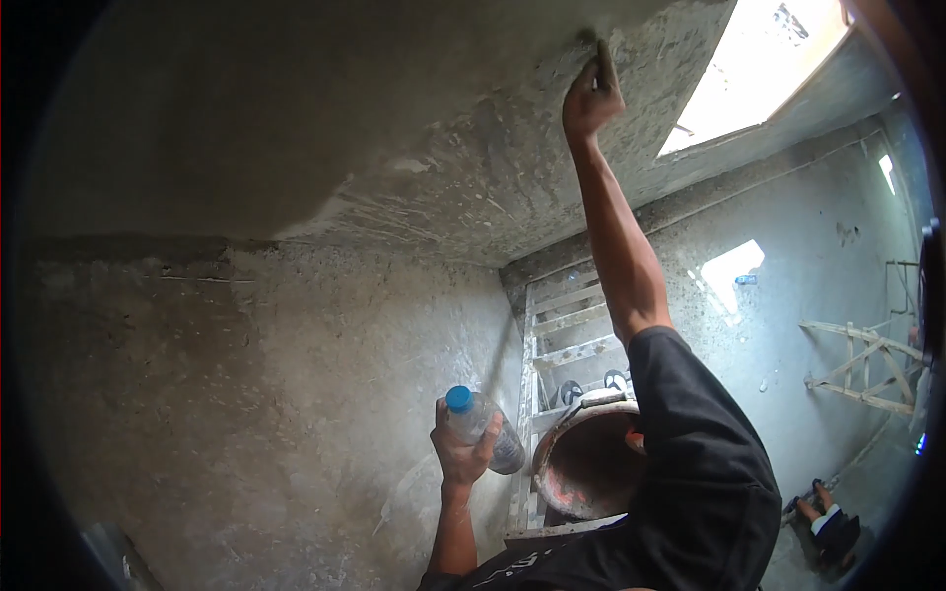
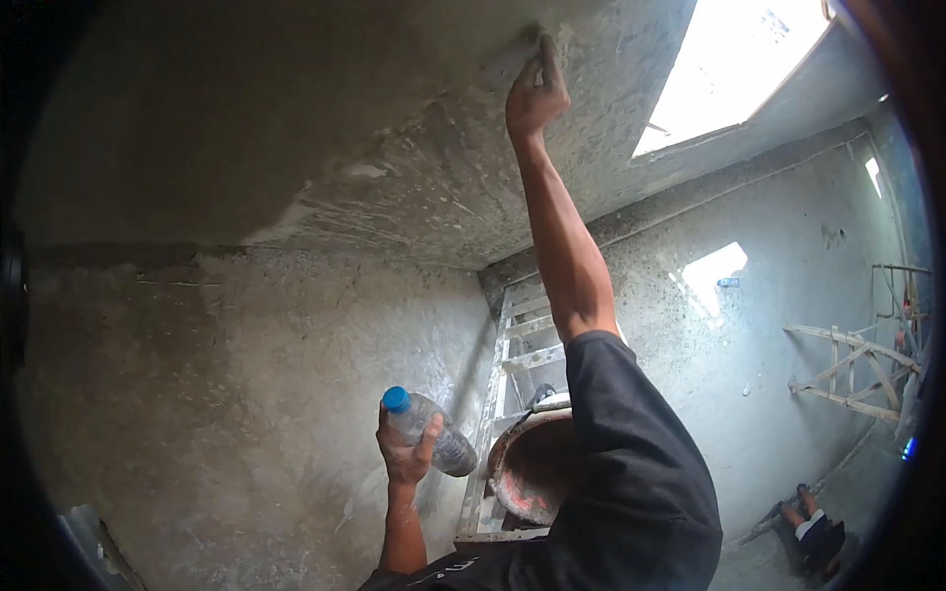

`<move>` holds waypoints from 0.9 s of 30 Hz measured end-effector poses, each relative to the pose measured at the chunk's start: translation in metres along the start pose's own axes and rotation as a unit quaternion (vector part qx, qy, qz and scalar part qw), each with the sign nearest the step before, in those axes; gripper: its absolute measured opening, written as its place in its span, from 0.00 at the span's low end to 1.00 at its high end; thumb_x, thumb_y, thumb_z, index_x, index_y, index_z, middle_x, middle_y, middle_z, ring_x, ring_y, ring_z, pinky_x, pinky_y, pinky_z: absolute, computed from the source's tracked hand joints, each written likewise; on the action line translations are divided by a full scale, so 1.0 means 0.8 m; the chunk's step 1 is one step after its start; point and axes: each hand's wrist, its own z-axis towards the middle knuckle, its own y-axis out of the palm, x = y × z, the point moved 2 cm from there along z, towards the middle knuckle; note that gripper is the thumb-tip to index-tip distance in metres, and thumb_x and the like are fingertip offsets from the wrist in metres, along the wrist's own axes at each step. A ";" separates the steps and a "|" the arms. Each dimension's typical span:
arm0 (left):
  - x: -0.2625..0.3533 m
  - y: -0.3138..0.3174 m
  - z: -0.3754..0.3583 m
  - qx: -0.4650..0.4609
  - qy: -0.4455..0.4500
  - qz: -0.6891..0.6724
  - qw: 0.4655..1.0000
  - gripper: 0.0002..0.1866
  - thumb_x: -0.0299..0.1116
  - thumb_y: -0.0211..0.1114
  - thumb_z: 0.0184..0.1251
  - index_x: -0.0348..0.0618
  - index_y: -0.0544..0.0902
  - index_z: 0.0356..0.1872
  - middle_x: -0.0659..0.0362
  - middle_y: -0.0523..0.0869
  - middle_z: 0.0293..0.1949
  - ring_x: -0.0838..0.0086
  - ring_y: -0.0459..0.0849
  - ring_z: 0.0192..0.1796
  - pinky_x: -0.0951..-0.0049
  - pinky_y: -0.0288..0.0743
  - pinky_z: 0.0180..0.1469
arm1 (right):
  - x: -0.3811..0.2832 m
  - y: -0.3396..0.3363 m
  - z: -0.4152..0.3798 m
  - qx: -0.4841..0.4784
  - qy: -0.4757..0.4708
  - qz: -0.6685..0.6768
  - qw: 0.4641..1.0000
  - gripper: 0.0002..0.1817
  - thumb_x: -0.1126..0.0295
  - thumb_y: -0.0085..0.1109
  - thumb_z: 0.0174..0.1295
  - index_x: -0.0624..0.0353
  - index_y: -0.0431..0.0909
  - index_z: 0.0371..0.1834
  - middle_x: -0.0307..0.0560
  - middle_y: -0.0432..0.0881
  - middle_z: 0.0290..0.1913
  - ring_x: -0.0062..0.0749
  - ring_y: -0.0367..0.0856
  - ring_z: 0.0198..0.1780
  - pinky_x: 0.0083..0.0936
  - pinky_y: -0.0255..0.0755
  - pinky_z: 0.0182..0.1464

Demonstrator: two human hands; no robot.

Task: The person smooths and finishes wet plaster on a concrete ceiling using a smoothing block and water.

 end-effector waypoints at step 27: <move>0.002 0.013 0.005 -0.005 0.013 -0.026 1.000 0.20 0.36 0.76 0.52 0.40 0.76 0.40 0.56 0.85 0.32 0.71 0.85 0.34 0.69 0.79 0.40 | -0.008 -0.035 -0.121 -0.204 0.048 -0.041 0.977 0.17 0.76 0.58 0.65 0.58 0.82 0.56 0.54 0.83 0.53 0.30 0.85 0.53 0.24 0.77 0.52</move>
